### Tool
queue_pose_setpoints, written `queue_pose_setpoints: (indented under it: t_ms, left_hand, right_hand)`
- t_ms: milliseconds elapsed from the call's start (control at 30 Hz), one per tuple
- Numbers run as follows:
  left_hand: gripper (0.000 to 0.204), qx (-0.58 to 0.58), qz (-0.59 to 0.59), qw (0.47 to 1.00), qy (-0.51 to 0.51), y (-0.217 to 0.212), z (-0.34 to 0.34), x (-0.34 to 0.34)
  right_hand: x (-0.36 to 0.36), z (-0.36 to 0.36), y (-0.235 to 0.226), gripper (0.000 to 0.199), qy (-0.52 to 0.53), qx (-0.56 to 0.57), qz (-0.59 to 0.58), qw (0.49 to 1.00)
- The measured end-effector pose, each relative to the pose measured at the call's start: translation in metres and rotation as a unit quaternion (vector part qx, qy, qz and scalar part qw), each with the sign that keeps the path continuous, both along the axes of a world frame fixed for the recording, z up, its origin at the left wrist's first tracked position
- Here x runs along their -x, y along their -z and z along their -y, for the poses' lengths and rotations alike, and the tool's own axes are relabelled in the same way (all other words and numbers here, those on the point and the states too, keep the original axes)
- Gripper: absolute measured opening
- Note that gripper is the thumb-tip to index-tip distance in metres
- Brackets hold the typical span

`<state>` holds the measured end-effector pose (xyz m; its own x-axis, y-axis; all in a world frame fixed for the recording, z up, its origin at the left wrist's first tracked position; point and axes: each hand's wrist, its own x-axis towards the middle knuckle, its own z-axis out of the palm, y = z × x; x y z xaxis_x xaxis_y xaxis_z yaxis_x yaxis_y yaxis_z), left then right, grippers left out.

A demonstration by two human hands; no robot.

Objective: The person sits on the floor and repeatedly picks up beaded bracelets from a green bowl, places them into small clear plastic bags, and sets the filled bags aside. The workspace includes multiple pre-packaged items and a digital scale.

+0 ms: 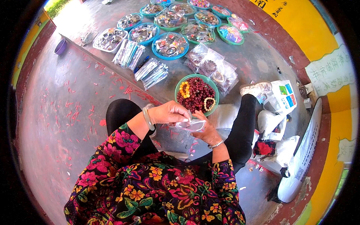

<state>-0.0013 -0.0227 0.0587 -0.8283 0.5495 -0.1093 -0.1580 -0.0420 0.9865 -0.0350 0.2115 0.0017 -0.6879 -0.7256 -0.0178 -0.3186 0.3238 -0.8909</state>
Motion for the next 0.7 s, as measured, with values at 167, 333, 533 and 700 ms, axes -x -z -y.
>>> queue_pose_setpoints:
  t_ms: [167,333,533,700]
  left_hand:
    - [0.02,-0.26,0.088,0.961,-0.02,0.007,0.006,-0.002]
    - [0.036,-0.291,0.145,0.919,-0.223,0.02,0.003,0.01]
    - [0.053,-0.274,0.218,0.923,-0.162,0.018,-0.005,0.003]
    - [0.022,-0.175,0.247,0.939,-0.162,0.024,-0.017,0.0]
  right_hand:
    - [-0.009,0.008,-0.01,0.058,-0.015,0.06,0.23,0.971]
    - [-0.013,0.002,-0.001,0.03,0.057,0.113,0.323,0.938]
    - [-0.01,0.014,-0.026,0.03,0.19,0.319,0.423,0.827]
    - [-0.008,0.016,-0.02,0.027,0.282,0.315,0.431,0.797]
